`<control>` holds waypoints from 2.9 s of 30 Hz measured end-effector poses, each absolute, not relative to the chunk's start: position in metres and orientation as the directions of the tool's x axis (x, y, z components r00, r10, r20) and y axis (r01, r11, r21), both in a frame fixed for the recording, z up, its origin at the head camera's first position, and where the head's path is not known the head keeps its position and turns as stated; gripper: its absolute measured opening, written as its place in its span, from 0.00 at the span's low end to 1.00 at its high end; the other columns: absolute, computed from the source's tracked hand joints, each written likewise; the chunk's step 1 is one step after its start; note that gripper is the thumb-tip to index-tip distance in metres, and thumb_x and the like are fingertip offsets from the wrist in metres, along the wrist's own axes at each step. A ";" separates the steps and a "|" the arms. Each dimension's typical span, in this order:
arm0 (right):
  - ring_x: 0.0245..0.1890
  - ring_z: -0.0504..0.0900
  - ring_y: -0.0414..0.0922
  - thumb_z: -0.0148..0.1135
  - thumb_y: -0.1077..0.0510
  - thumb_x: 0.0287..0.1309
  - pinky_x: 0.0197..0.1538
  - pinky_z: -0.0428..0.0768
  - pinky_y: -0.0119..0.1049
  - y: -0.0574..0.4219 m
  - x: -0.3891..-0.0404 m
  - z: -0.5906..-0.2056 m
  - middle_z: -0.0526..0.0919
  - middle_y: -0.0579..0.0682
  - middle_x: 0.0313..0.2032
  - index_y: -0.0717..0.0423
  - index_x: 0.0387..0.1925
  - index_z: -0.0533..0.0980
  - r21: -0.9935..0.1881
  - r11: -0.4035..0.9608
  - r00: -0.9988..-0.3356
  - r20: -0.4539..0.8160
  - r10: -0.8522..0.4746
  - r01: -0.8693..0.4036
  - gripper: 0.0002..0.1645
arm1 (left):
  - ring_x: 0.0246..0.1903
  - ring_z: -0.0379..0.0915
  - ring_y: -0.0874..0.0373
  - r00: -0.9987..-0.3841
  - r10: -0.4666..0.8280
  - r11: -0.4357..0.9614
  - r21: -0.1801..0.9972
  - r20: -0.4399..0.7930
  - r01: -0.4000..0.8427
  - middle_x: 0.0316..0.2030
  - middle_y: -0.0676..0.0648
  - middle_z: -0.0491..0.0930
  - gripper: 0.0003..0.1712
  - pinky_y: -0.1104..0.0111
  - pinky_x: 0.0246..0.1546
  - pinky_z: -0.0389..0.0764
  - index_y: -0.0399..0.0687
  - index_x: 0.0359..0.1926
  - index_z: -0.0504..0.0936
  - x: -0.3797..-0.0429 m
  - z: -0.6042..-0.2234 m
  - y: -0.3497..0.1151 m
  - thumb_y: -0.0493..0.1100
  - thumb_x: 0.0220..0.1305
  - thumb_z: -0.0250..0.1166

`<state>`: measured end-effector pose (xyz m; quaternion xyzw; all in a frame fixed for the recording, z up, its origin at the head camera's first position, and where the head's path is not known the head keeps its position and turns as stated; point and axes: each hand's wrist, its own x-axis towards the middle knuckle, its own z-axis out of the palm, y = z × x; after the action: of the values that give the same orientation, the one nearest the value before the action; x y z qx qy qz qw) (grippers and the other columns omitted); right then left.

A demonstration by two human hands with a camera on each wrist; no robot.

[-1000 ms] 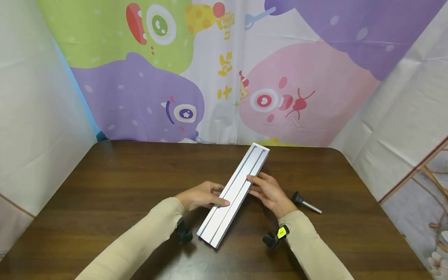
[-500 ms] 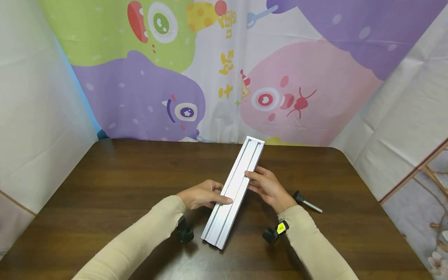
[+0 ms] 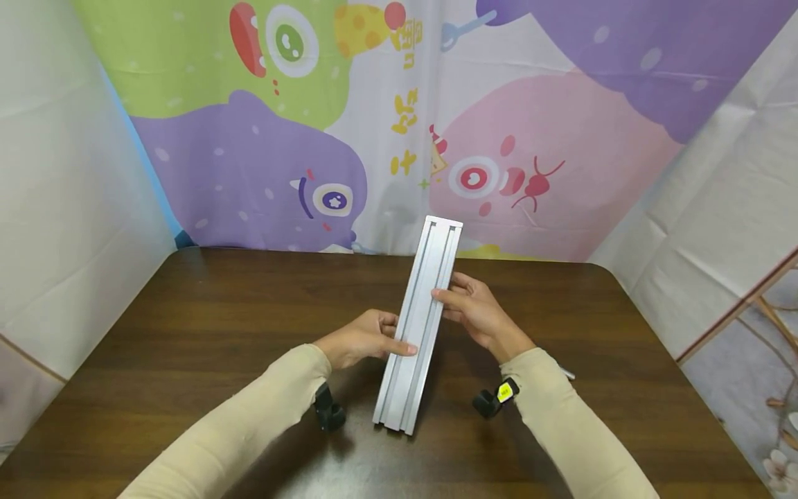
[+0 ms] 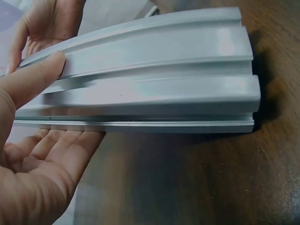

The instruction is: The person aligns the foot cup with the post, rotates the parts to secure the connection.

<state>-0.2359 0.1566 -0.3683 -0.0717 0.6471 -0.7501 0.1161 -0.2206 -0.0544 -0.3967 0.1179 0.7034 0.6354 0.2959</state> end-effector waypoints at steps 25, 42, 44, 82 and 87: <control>0.51 0.81 0.44 0.63 0.65 0.58 0.54 0.78 0.38 0.155 -0.223 -0.331 0.80 0.59 0.54 0.59 0.65 0.67 -0.953 0.061 -0.885 0.251 -0.393 -0.297 0.33 | 0.43 0.82 0.55 -0.887 0.442 0.110 0.989 -0.134 -0.095 0.45 0.40 0.84 0.31 0.63 0.48 0.80 0.36 0.56 0.77 -0.206 -0.377 -0.057 0.32 0.48 0.75; 0.48 0.83 0.47 0.66 0.67 0.56 0.48 0.82 0.40 0.160 -0.205 -0.332 0.81 0.61 0.52 0.61 0.65 0.66 -0.901 0.035 -0.793 0.362 -0.490 -0.432 0.35 | 0.36 0.83 0.56 -0.890 0.446 0.093 0.994 -0.097 -0.061 0.37 0.40 0.86 0.25 0.64 0.43 0.82 0.34 0.50 0.81 -0.188 -0.377 -0.056 0.31 0.48 0.75; 0.48 0.83 0.47 0.66 0.67 0.56 0.49 0.81 0.40 0.161 -0.203 -0.332 0.81 0.61 0.52 0.62 0.65 0.65 -0.896 0.037 -0.782 0.365 -0.505 -0.442 0.36 | 0.36 0.83 0.57 -0.889 0.451 0.080 0.996 -0.077 -0.045 0.37 0.39 0.86 0.25 0.64 0.43 0.82 0.33 0.50 0.81 -0.186 -0.378 -0.056 0.30 0.47 0.74; 0.48 0.83 0.45 0.69 0.65 0.54 0.48 0.82 0.40 0.167 -0.187 -0.333 0.84 0.44 0.48 0.68 0.62 0.66 -0.877 -0.011 -0.714 0.399 -0.576 -0.480 0.35 | 0.41 0.82 0.56 -0.887 0.461 0.051 0.998 0.002 0.029 0.41 0.39 0.85 0.25 0.66 0.46 0.80 0.33 0.50 0.81 -0.174 -0.386 -0.053 0.30 0.48 0.74; 0.48 0.83 0.45 0.70 0.64 0.53 0.48 0.82 0.41 0.168 -0.187 -0.330 0.84 0.45 0.48 0.67 0.62 0.66 -0.885 -0.006 -0.717 0.381 -0.584 -0.465 0.36 | 0.40 0.82 0.56 -0.883 0.470 0.030 0.999 0.009 0.026 0.41 0.38 0.85 0.25 0.65 0.46 0.81 0.31 0.50 0.80 -0.175 -0.386 -0.053 0.30 0.49 0.74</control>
<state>-0.1870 0.1682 -0.3302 -0.3730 0.7033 -0.6032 0.0491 -0.1747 -0.0531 -0.3857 0.1776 0.6984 0.6734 0.1648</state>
